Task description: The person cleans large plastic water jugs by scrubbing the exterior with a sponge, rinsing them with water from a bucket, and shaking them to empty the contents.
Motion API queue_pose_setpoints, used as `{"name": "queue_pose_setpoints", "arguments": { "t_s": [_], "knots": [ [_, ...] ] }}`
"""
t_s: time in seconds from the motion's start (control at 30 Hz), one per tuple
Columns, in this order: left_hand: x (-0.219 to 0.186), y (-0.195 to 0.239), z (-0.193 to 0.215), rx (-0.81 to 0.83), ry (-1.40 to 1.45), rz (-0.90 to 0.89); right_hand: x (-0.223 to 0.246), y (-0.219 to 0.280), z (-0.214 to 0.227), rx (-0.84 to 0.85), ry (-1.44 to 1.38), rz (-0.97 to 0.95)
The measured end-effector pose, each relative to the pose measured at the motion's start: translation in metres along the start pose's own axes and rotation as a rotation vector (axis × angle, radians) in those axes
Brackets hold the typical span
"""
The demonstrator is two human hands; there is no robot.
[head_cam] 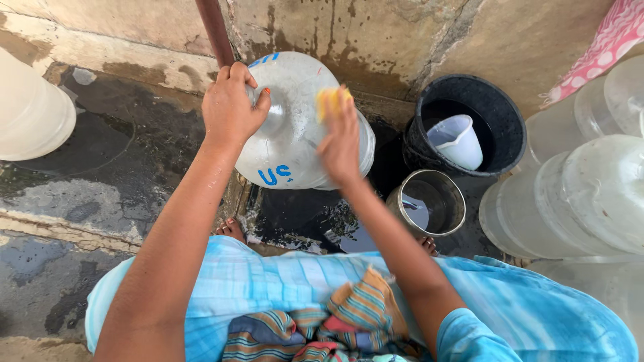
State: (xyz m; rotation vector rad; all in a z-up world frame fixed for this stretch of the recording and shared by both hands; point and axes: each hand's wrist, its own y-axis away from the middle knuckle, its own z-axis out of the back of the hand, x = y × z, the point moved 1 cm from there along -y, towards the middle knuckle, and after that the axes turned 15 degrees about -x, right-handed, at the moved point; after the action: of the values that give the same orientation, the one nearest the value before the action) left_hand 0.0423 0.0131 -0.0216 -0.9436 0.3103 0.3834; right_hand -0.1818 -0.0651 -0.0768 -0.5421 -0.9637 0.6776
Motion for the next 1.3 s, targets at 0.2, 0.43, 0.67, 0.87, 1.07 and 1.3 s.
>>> {"name": "queue_pose_setpoints", "arguments": {
  "t_s": [0.2,0.43,0.67,0.87,1.07,1.3],
  "knots": [
    [0.007,0.001,0.003,0.002,0.014,-0.034,0.025,0.065,0.023,0.251,0.093,0.64],
    [-0.007,0.003,0.008,0.058,-0.017,-0.001,-0.019,-0.075,-0.012,0.348,0.019,0.105],
    [0.008,0.002,0.008,0.022,-0.082,0.002,0.05,-0.005,-0.015,0.472,0.39,0.536],
    [0.027,0.002,0.01,0.071,-0.035,0.024,0.065,0.048,0.011,0.396,0.132,0.607],
    [0.028,0.003,0.009,0.112,-0.053,0.026,-0.035,0.037,-0.019,0.084,0.021,0.106],
    [0.053,-0.003,0.013,0.236,-0.027,0.069,-0.177,0.103,-0.018,0.182,0.012,-0.602]
  ]
}}
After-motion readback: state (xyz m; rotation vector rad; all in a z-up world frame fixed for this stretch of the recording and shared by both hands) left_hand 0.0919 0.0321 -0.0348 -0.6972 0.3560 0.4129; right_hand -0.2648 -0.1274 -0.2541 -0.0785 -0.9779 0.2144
